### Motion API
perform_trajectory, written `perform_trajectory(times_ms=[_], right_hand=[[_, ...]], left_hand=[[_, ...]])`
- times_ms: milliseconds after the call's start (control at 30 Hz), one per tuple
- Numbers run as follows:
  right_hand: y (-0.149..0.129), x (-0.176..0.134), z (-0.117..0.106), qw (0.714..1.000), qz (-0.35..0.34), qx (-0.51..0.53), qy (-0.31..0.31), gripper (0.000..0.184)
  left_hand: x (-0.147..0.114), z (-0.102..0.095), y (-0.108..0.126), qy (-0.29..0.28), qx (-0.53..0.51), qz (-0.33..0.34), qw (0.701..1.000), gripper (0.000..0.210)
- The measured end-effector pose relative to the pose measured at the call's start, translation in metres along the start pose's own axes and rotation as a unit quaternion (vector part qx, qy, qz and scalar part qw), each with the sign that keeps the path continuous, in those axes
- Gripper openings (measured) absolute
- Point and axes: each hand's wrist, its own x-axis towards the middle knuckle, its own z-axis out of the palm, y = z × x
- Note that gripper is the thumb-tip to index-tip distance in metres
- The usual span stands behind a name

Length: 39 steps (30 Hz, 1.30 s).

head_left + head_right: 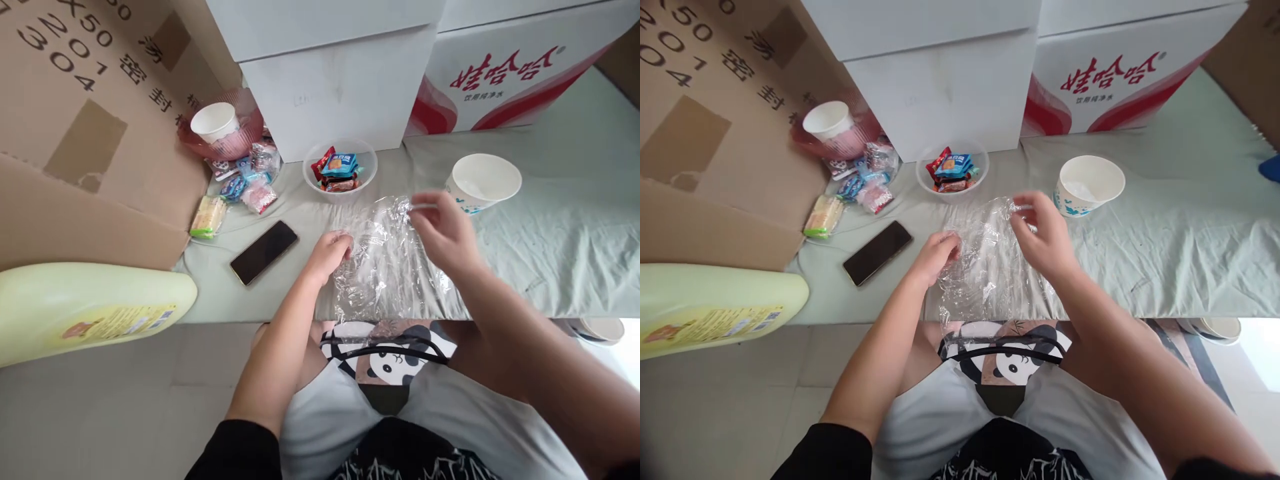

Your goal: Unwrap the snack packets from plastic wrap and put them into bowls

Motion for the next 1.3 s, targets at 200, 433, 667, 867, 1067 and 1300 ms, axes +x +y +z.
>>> perform_trajectory(times_ms=[200, 433, 667, 867, 1067, 1300], right_hand=[[0.016, -0.098, -0.033, 0.961, -0.154, -0.136, -0.183, 0.036], [0.040, -0.131, -0.032, 0.934, -0.148, -0.264, -0.188, 0.059], [0.031, -0.124, -0.034, 0.962, -0.149, -0.221, -0.061, 0.019], [0.034, -0.122, -0.050, 0.972, -0.142, -0.188, -0.008, 0.029], [0.039, -0.122, -0.051, 0.977, -0.149, -0.136, -0.064, 0.038], [0.034, -0.116, -0.053, 0.999, 0.042, 0.004, 0.020, 0.016]], left_hand=[[0.011, -0.003, -0.006, 0.050, 0.026, 0.048, 0.997, 0.012], [-0.020, -0.010, -0.009, 0.267, 0.236, 0.326, 0.876, 0.028], [-0.082, 0.034, -0.020, -0.164, 0.532, 0.339, 0.758, 0.060], [-0.064, 0.031, -0.016, -0.078, 0.423, 0.334, 0.839, 0.026], [-0.042, -0.002, -0.010, 0.032, 0.153, 0.211, 0.965, 0.021], [-0.034, -0.022, -0.013, 0.010, 0.182, 0.182, 0.966, 0.021]])
